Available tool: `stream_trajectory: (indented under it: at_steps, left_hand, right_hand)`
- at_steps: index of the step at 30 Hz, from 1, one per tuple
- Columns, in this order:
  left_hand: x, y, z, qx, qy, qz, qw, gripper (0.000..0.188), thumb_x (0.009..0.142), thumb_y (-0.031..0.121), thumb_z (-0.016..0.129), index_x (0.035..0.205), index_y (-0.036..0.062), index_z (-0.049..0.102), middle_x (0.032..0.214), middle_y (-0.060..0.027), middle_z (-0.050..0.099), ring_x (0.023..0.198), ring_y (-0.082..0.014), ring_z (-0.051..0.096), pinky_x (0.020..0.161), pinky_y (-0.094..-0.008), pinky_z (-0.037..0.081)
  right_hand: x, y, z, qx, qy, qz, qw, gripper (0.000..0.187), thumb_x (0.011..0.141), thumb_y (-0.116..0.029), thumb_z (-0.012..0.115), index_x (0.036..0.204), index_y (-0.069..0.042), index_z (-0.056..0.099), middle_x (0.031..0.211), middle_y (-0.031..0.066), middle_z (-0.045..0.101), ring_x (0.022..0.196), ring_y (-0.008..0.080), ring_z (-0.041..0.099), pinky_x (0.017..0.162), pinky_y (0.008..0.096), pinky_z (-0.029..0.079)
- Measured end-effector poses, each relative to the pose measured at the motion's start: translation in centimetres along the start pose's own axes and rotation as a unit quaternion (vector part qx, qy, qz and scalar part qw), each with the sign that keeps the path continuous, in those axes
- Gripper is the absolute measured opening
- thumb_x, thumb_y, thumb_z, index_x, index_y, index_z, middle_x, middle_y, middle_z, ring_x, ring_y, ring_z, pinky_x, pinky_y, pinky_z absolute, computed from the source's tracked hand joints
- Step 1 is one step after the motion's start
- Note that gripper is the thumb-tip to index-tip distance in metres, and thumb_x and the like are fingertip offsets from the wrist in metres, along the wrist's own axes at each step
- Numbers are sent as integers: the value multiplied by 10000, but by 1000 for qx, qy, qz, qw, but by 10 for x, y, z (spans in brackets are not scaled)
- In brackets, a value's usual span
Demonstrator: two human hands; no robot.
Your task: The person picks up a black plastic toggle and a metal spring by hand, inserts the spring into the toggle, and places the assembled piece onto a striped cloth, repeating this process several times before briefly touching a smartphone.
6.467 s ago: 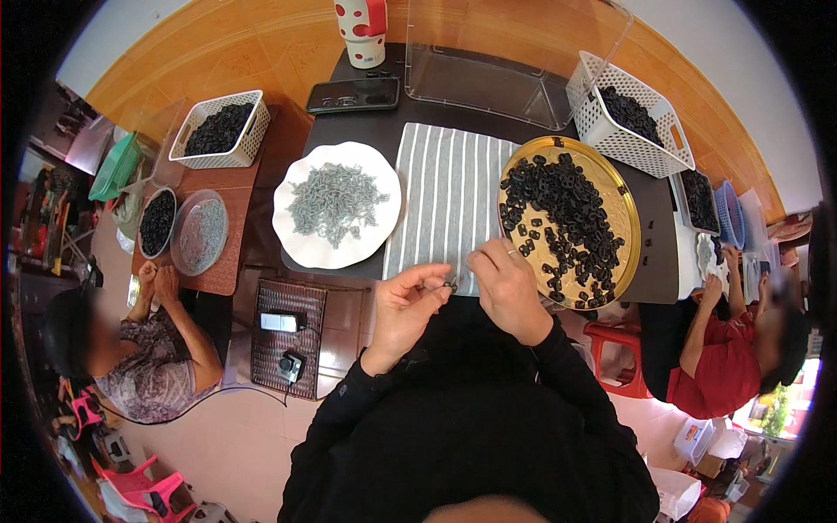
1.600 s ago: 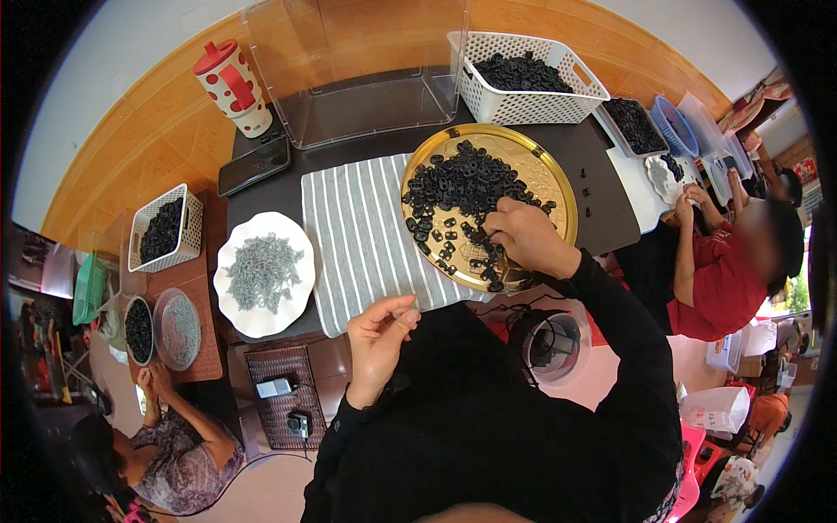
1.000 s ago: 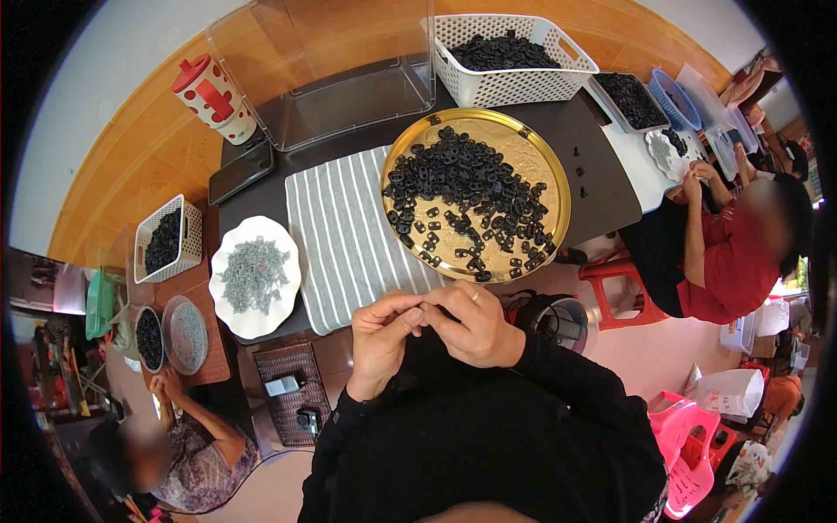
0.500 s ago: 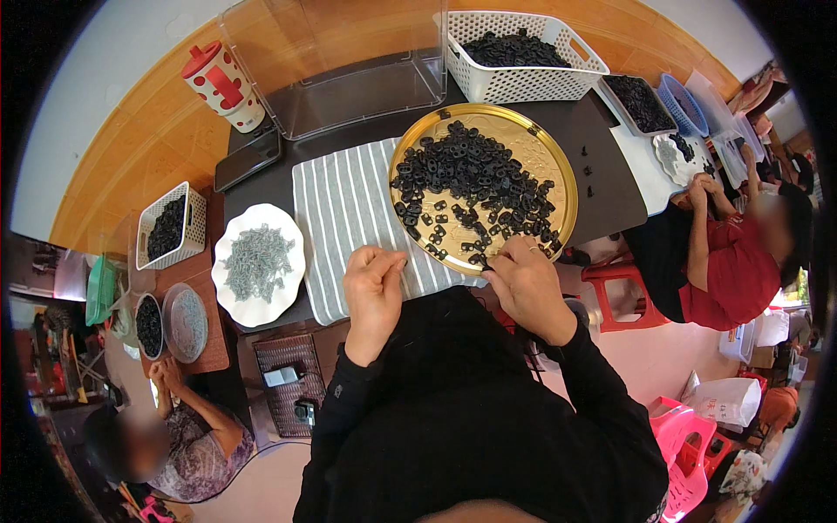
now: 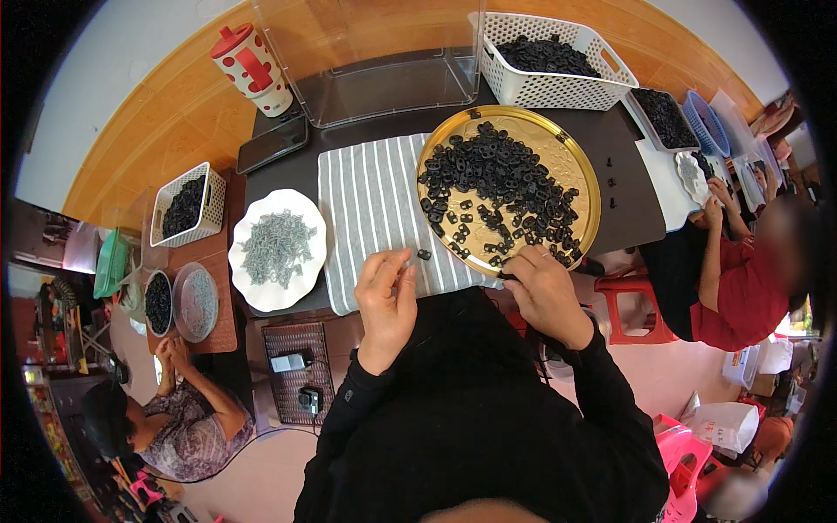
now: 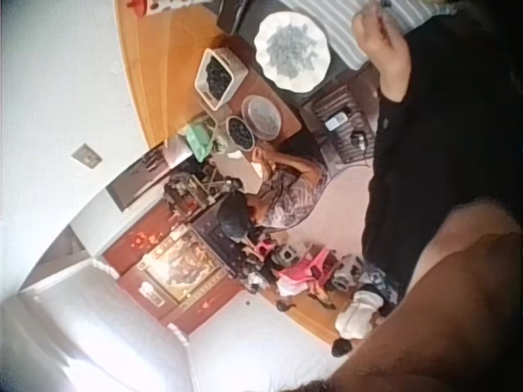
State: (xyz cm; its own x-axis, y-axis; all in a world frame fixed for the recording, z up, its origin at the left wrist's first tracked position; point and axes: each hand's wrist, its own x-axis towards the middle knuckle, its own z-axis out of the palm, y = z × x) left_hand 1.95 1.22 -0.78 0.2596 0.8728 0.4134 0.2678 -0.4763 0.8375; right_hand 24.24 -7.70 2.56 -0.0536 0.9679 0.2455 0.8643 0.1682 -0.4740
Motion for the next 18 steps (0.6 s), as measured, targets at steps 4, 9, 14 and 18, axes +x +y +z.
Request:
stream_trajectory:
  at_steps: [4, 9, 14, 18]
  left_hand:
    - [-3, 3, 2, -10, -2, 12, 1000, 227, 827, -65, 607, 1049, -42, 651, 940, -129, 614, 713, -173, 602, 609, -266, 485]
    - [-7, 6, 3, -71, -45, -14, 996, 219, 835, -53, 618, 1050, -32, 654, 945, -124, 614, 706, -152, 592, 617, -246, 474]
    - [-11, 23, 13, -247, -120, -93, 957, 196, 858, -48, 622, 1049, -28, 663, 955, -87, 622, 762, -115, 576, 673, -219, 459]
    - [-18, 24, 19, -337, -118, -143, 923, 166, 870, -48, 620, 1024, -30, 677, 947, -69, 628, 771, -98, 573, 673, -199, 462]
  right_hand:
    - [6, 8, 4, 88, -8, -3, 996, 119, 746, -4, 632, 856, -4, 588, 824, 154, 551, 823, 354, 540, 711, 416, 443]
    - [3, 12, 7, 215, 12, 57, 975, 63, 790, 10, 615, 848, 18, 594, 811, 138, 571, 758, 296, 582, 675, 357, 460]
    - [5, -8, 15, 381, 77, 116, 914, 92, 826, 46, 613, 915, 27, 624, 768, 68, 572, 721, 157, 575, 638, 259, 442]
    - [5, -29, 40, 420, 125, 53, 897, 104, 795, 65, 636, 893, 29, 630, 783, 83, 597, 709, 165, 567, 629, 267, 438]
